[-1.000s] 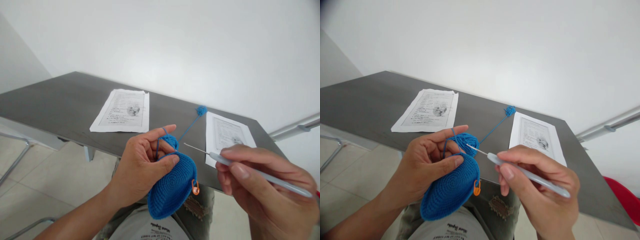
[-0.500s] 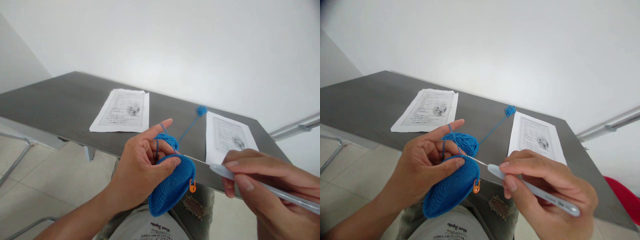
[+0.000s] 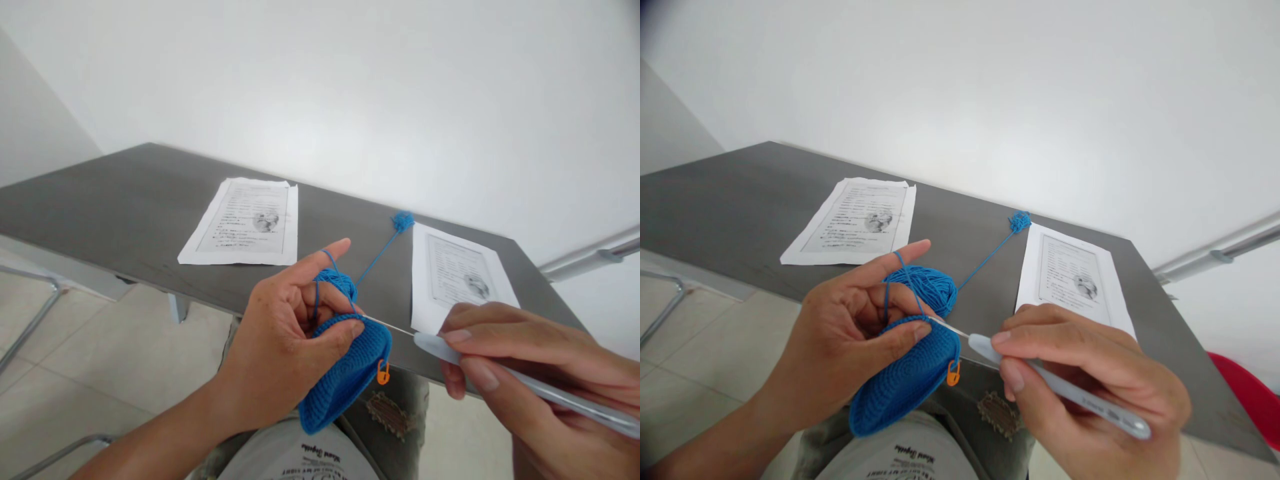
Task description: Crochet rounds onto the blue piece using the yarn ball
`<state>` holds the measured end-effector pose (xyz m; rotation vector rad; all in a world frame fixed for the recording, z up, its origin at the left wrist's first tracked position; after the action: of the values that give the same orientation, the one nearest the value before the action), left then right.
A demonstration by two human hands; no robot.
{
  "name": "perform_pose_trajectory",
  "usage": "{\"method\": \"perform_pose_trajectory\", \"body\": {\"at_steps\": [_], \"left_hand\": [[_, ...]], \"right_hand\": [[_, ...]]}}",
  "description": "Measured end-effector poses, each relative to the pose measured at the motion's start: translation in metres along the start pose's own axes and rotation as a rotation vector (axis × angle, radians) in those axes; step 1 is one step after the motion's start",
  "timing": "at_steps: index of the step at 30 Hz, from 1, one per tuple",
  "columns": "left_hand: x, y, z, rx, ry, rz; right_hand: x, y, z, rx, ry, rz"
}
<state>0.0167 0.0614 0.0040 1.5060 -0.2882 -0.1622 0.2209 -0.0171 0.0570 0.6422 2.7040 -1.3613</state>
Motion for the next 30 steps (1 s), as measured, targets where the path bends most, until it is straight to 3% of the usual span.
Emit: {"method": "perform_pose_trajectory", "body": {"at_steps": [5,20,27,30], "left_hand": [[-0.002,0.001,0.0,0.004,-0.004,-0.007],[0.001,0.003,-0.001,0.01,-0.007,-0.039],[0.001,0.004,0.0,0.014,-0.001,-0.059],[0.001,0.004,0.001,-0.004,-0.003,-0.04]], "right_hand": [[0.002,-0.001,-0.006,-0.061,-0.165,-0.019],[0.003,-0.007,-0.009,-0.112,-0.169,0.016],[0.017,-0.02,-0.02,-0.164,-0.221,0.029],[0.024,-0.015,-0.017,-0.17,-0.252,0.006]]}}
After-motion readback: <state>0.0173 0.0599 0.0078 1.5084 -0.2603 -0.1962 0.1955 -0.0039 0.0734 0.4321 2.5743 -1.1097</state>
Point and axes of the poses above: each hand's wrist, its own z-axis away from the middle knuckle, its own x-axis out of the palm, y = z × x, the point moved 9 cm from there along -z, towards the middle knuckle, and after that the axes turned 1 degree about -z, right-handed, at the moved point
